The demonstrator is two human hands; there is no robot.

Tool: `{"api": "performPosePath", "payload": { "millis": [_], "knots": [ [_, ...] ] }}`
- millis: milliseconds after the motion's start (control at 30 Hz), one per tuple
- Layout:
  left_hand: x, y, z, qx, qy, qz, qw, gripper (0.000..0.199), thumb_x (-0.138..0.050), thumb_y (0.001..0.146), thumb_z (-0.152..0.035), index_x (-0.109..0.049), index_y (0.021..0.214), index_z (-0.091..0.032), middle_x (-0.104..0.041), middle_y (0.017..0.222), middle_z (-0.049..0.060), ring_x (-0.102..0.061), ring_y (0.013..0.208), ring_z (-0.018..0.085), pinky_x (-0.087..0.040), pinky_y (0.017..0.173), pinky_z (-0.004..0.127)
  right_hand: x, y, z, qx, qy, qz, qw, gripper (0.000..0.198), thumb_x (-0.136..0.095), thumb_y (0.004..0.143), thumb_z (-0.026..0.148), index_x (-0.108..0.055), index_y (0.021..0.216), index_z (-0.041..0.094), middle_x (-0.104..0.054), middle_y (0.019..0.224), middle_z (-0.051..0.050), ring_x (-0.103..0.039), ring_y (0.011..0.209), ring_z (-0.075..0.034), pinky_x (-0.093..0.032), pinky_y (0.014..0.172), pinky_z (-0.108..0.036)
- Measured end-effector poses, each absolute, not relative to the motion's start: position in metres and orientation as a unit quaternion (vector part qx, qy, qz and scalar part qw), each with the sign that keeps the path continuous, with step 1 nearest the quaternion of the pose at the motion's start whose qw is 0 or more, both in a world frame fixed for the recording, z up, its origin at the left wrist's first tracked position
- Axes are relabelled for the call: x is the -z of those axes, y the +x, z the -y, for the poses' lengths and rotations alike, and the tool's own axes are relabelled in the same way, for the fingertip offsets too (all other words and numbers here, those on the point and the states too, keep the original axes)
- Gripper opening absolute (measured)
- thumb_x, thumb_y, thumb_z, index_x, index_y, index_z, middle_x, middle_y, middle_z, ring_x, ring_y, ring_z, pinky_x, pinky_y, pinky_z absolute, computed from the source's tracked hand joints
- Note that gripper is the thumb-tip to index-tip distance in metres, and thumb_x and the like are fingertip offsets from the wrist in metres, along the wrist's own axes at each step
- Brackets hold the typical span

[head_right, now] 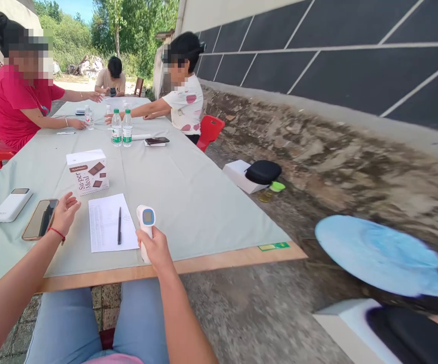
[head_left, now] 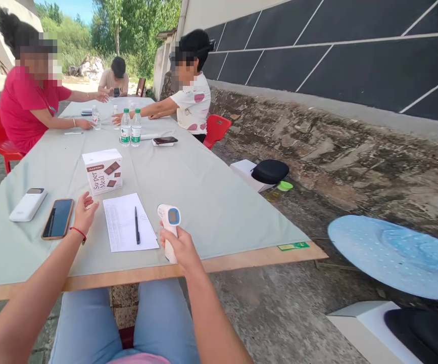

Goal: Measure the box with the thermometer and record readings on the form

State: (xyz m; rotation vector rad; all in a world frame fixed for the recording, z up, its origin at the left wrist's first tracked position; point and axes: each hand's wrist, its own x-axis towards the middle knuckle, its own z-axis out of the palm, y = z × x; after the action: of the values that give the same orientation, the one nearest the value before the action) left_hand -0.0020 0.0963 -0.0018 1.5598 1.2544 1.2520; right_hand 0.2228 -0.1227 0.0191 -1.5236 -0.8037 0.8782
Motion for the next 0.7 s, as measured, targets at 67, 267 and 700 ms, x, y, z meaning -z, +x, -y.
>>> {"api": "performPosePath", "payload": {
  "millis": [67,267,700],
  "knots": [
    [0.007,-0.008,-0.076,-0.472,0.659,-0.47,0.348,0.051,-0.063,0.077,-0.036,-0.053,0.123,-0.019,-0.06,0.111,0.01,-0.06,0.104,0.024,-0.051,0.089,0.04,-0.012,0.227,0.116,-0.311,-0.728,0.358,0.496,0.032,-0.054,0.076,0.047,-0.06,0.088,0.018,-0.058,0.067,-0.001,-0.054,0.064,-0.019,-0.041,0.061,-0.029],
    [0.019,-0.014,-0.045,-0.344,0.815,-0.425,0.193,0.027,-0.052,0.08,-0.024,-0.063,0.104,-0.02,-0.063,0.107,0.01,-0.06,0.101,0.025,-0.049,0.093,0.045,-0.001,0.248,0.094,-0.128,-0.887,0.397,0.199,0.036,-0.052,0.085,0.031,-0.057,0.117,0.017,-0.066,0.103,-0.013,-0.061,0.092,-0.027,-0.042,0.076,-0.034],
    [0.028,-0.005,-0.024,-0.249,0.834,-0.458,0.181,0.022,-0.057,0.08,-0.019,-0.067,0.1,-0.018,-0.068,0.104,0.008,-0.06,0.102,0.022,-0.047,0.096,0.039,0.033,0.189,0.047,-0.088,-0.816,0.549,0.159,0.042,-0.052,0.086,0.029,-0.055,0.126,0.014,-0.069,0.101,-0.014,-0.065,0.09,-0.026,-0.045,0.074,-0.034]
  ]
}}
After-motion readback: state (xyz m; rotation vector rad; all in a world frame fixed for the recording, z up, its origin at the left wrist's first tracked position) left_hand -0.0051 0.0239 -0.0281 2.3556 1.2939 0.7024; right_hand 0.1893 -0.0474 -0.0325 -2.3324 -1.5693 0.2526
